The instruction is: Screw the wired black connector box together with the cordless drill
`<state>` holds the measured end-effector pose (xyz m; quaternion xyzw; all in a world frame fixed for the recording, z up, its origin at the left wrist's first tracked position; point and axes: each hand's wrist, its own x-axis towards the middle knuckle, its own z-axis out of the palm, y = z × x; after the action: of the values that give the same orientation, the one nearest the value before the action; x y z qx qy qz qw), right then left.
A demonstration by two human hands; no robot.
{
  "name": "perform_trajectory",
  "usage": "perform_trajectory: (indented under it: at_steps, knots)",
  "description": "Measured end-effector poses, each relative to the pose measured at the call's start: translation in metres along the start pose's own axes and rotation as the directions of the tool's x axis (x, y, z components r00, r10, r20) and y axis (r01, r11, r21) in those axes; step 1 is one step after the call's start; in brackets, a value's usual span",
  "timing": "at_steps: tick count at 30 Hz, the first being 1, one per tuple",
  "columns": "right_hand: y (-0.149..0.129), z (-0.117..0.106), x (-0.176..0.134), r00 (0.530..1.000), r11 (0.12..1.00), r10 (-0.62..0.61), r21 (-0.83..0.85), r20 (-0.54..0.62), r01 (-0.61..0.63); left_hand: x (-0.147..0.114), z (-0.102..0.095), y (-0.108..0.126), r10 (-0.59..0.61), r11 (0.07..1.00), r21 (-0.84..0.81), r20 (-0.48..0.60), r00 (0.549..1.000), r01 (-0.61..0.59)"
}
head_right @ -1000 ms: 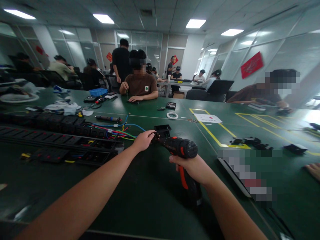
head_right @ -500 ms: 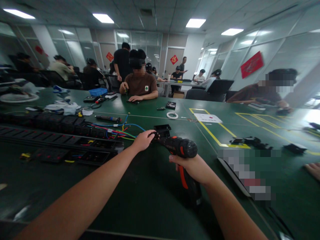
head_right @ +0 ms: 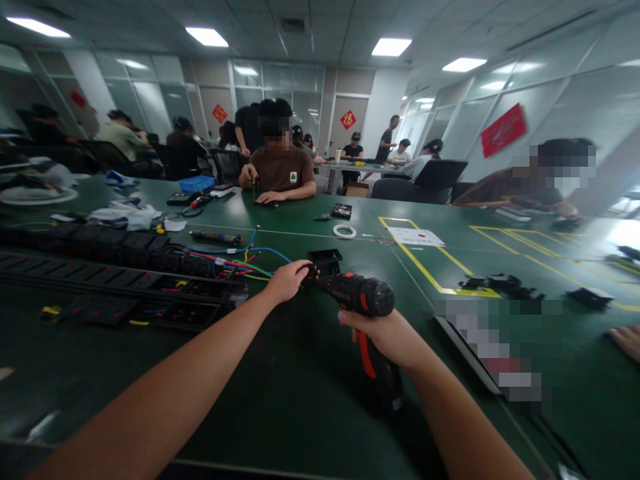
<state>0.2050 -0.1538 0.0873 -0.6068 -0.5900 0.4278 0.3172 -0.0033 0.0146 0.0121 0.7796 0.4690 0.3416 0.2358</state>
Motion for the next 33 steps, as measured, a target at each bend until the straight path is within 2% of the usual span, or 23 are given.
perform_trajectory:
  at_steps: [17, 23, 33]
  knots:
    - [-0.0052, 0.0027, -0.0023, 1.0, 0.999, 0.021, -0.047, -0.024, -0.022, -0.0005, -0.0002, 0.0, 0.008, 1.0, 0.002, 0.011, 1.0, -0.008]
    - [-0.0061, 0.0028, -0.0028, 0.999, 0.999, 0.026, -0.032, -0.035, -0.027, -0.0019, -0.0012, 0.0023, -0.039, 0.999, 0.022, 0.012, 0.999, 0.038]
    - [-0.0025, 0.002, -0.0008, 1.0, 0.999, 0.007, -0.052, -0.014, -0.008, -0.0002, 0.0017, -0.0012, 0.021, 1.0, 0.018, -0.002, 1.0, -0.021]
